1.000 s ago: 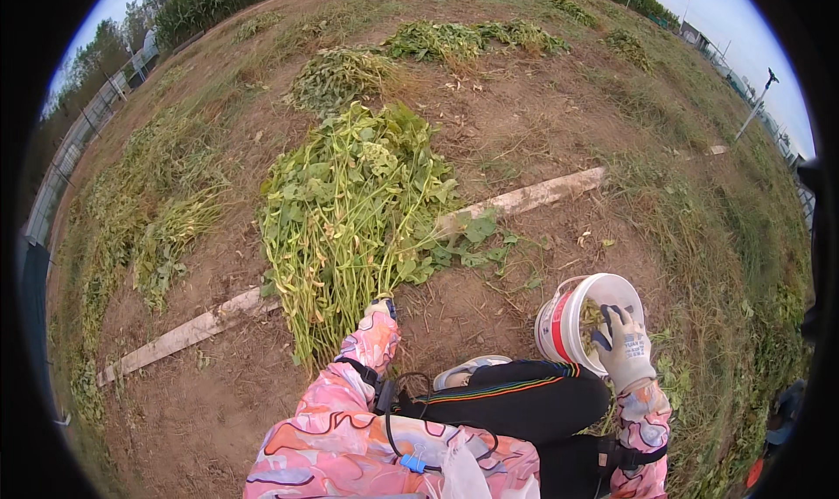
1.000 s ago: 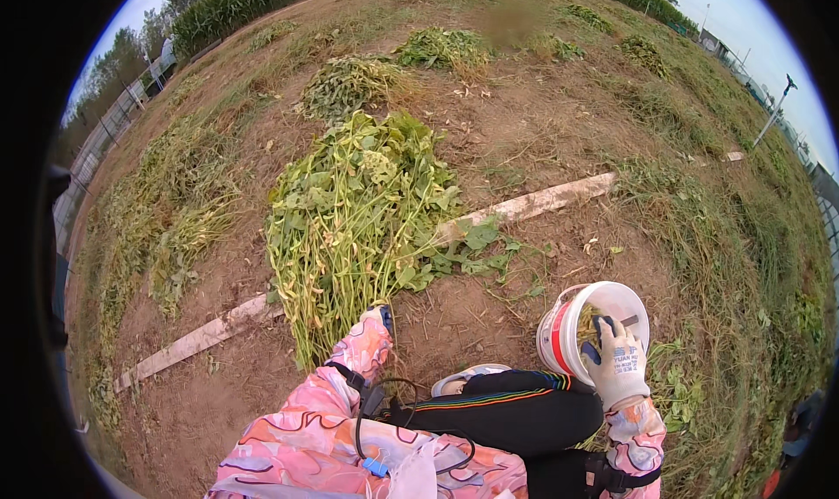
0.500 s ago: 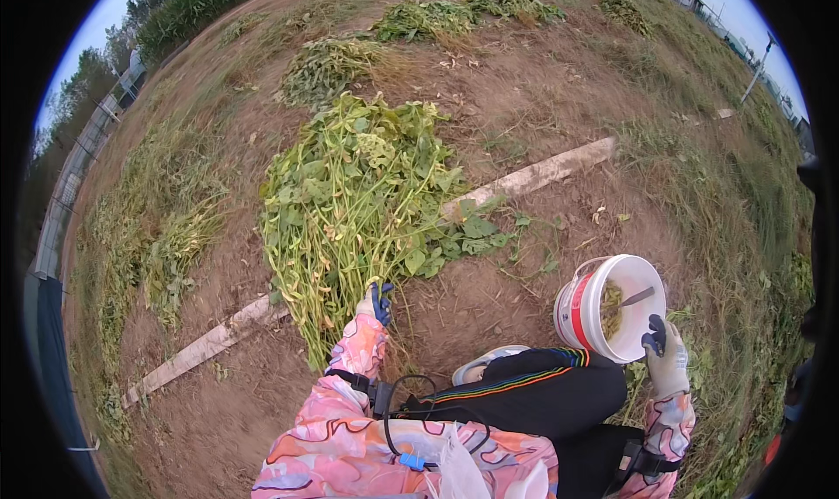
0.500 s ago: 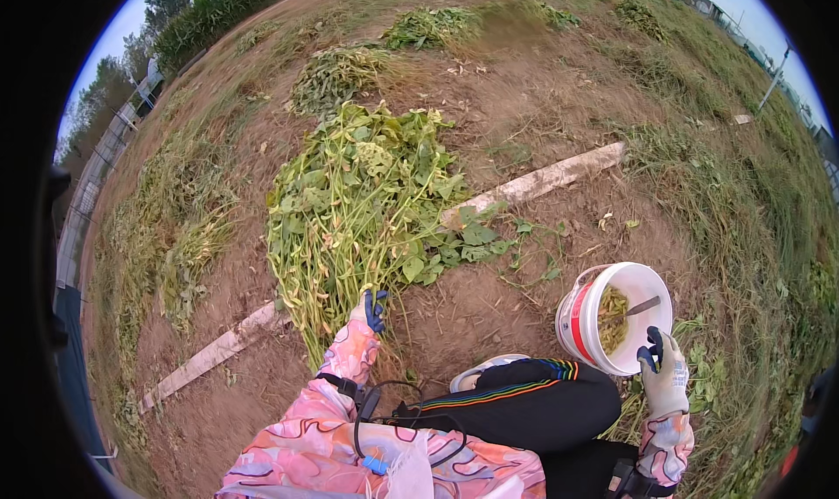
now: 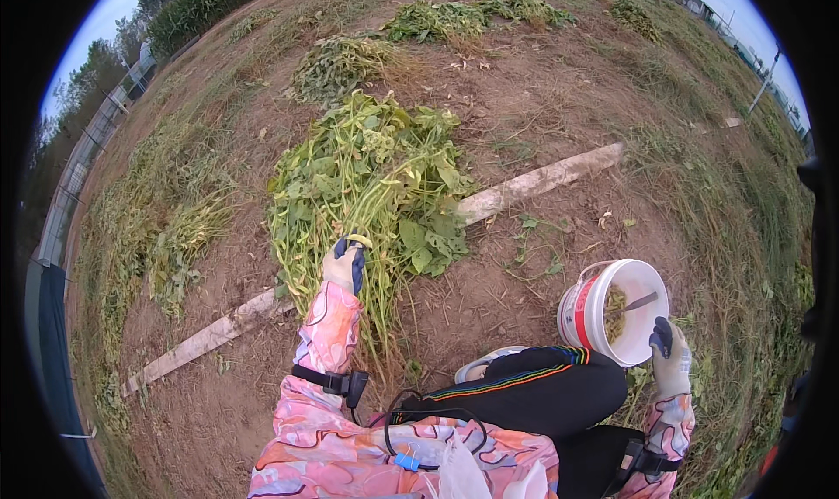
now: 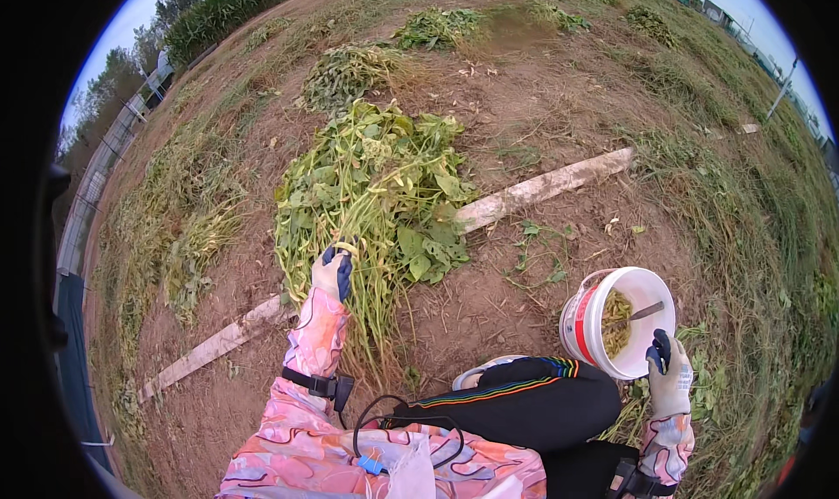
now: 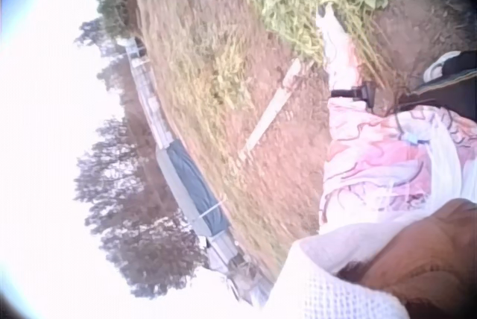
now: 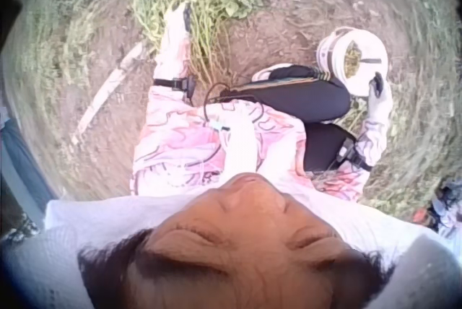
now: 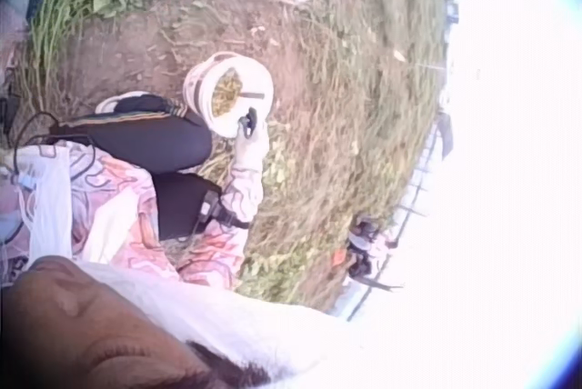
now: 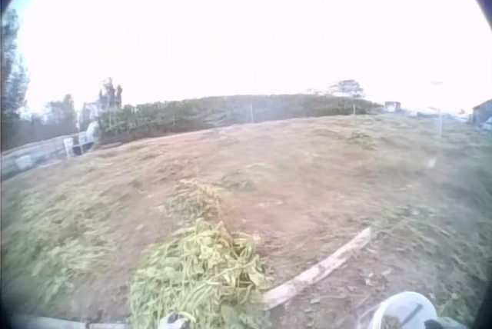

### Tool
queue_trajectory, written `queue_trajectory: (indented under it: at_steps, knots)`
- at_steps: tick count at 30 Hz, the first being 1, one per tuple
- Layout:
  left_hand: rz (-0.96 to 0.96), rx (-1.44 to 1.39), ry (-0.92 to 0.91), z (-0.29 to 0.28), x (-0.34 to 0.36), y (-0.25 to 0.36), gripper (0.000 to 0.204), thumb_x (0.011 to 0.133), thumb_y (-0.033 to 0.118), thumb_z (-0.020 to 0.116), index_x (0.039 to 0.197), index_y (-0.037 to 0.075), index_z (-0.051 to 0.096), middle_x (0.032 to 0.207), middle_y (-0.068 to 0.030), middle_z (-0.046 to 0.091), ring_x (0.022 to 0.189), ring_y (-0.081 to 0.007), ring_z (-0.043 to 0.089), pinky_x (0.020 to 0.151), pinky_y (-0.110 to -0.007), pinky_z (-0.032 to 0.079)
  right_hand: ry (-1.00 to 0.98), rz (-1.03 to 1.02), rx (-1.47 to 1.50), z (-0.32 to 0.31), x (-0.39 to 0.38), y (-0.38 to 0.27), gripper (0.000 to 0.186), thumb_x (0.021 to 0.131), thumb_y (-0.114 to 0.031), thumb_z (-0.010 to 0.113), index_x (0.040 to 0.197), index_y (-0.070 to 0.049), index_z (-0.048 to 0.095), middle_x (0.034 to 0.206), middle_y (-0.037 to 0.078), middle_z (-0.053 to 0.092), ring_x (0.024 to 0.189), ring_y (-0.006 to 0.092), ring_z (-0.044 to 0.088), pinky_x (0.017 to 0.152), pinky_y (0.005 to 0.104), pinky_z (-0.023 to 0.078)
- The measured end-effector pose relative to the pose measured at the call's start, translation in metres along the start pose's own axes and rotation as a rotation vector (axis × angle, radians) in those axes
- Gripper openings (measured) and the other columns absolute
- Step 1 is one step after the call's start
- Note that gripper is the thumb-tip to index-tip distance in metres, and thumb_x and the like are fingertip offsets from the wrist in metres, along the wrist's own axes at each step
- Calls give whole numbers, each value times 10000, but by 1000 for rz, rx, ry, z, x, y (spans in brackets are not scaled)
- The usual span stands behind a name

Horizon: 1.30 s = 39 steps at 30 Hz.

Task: The person sits on the ground in a field and picks green vegetables from a pile of vines, placing them into a white bucket. The person handles the vines and vegetables by hand, repeatedly picking and depositing them into the bucket.

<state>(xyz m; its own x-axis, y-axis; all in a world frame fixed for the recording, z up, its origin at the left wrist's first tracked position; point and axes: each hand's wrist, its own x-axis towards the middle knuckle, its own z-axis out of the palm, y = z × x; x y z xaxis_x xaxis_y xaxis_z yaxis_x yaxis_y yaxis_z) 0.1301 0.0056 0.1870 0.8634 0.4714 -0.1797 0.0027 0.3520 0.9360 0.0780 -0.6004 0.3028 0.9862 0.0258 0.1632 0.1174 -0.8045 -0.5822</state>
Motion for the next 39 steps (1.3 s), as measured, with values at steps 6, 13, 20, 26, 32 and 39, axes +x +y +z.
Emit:
queue_trajectory:
  at_steps: [6, 13, 20, 26, 32, 39]
  knots:
    - [163, -204, 77, -33, -38, 94, 353, 942, 187, 431, 1252, 35, 508, 539, 47, 394, 371, -69, 344, 328, -229, 260, 11, 47, 26, -2, -4, 16, 473, 750, 108, 577, 1205, -12, 529, 1136, 135, 579, 1034, 245, 575, 875, 325, 473]
    - [-177, -147, 411, -134, -85, -27, 351, 952, 302, 439, 1245, 141, 545, 533, 32, 402, 342, -112, 314, 309, -282, 243, 6, 60, -1, -11, 1, 18, 434, 775, 111, 565, 1199, 30, 522, 1161, 140, 576, 1055, 234, 575, 924, 317, 449]
    - [-370, -26, 711, -166, -91, -138, 188, 897, 368, 517, 850, 202, 592, 528, -16, 520, 339, -146, 410, 319, -308, 317, 33, 170, 117, -5, -2, 27, 434, 781, 136, 529, 1203, 32, 523, 1169, 141, 573, 1082, 223, 562, 950, 315, 433]
    - [-279, -47, 593, -163, -85, -136, 343, 949, 382, 408, 1009, 155, 658, 498, 28, 404, 333, -128, 330, 328, -294, 273, 83, 174, -23, -7, 1, 27, 416, 789, 123, 517, 1192, 19, 540, 1140, 135, 589, 1059, 228, 563, 949, 329, 423]
    - [-428, -296, 555, -160, -69, -157, 366, 945, 436, 404, 976, 155, 636, 524, 9, 448, 339, -144, 363, 326, -305, 310, 133, 202, 6, -10, -1, 23, 401, 790, 117, 522, 1178, 21, 546, 1123, 138, 596, 1037, 223, 573, 926, 327, 436]
    - [-434, -240, 598, -177, -57, -176, 375, 942, 463, 398, 1005, 151, 595, 601, -34, 533, 394, -202, 461, 362, -359, 394, 122, 144, -43, -6, -2, 43, 383, 790, 100, 550, 1165, 21, 554, 1115, 148, 606, 1024, 244, 589, 918, 332, 446]
